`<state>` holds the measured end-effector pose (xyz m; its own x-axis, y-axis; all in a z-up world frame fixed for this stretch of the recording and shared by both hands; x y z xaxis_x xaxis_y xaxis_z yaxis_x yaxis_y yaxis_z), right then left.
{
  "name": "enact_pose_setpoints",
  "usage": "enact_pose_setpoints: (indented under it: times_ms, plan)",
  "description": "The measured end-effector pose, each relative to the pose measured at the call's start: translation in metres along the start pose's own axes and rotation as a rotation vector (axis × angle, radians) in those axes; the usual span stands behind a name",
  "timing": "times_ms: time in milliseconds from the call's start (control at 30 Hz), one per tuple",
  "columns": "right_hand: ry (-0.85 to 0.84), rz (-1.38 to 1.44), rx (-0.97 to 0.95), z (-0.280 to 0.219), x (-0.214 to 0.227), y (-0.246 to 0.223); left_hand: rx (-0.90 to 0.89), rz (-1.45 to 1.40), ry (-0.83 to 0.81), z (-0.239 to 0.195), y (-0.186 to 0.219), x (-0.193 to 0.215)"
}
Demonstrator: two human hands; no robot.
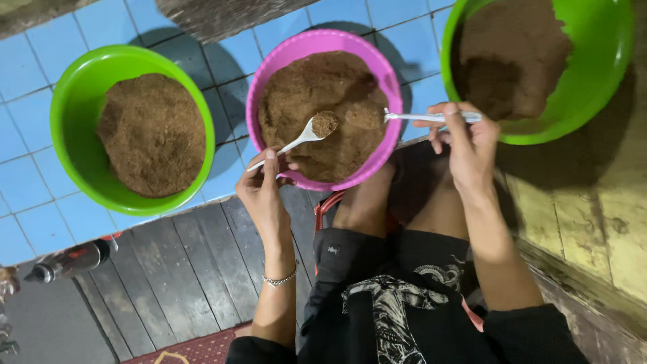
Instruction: The person uses two spoons to mix a brown powder in a pink bowl, then transfers portions of the powder into two green bowls. The person continues to mix and transfer the powder between the bowls.
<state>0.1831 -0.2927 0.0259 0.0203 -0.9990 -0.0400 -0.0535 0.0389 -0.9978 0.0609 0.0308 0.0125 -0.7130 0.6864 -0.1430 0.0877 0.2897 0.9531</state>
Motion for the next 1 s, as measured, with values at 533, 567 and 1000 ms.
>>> enact_pose_setpoints:
  times_ms: [533,567,1000]
  plan:
    - [0.456,-0.193,0.133,-0.004,0.199,-0.041,-0.274,0.047,-0.469,-0.027,0.019,-0.243]
    - [0.426,-0.272,0.183,-0.006,0.202,-0.04,-0.437,0.246,-0.493,-0.027,0.017,-0.253]
    - [0.333,-0.779,0.502,-0.018,0.174,-0.065,-0.808,0.536,-0.718,-0.046,0.024,-0.289]
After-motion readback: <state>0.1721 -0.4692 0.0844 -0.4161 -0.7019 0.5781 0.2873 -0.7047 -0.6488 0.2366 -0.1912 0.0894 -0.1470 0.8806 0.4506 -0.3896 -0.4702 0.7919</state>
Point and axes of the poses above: each hand's wrist, its own z-axis towards the middle knuckle, its own x-axis out of the back of the hand, y = z × x, the point moved 8 cm from there along z, towards the middle knuckle
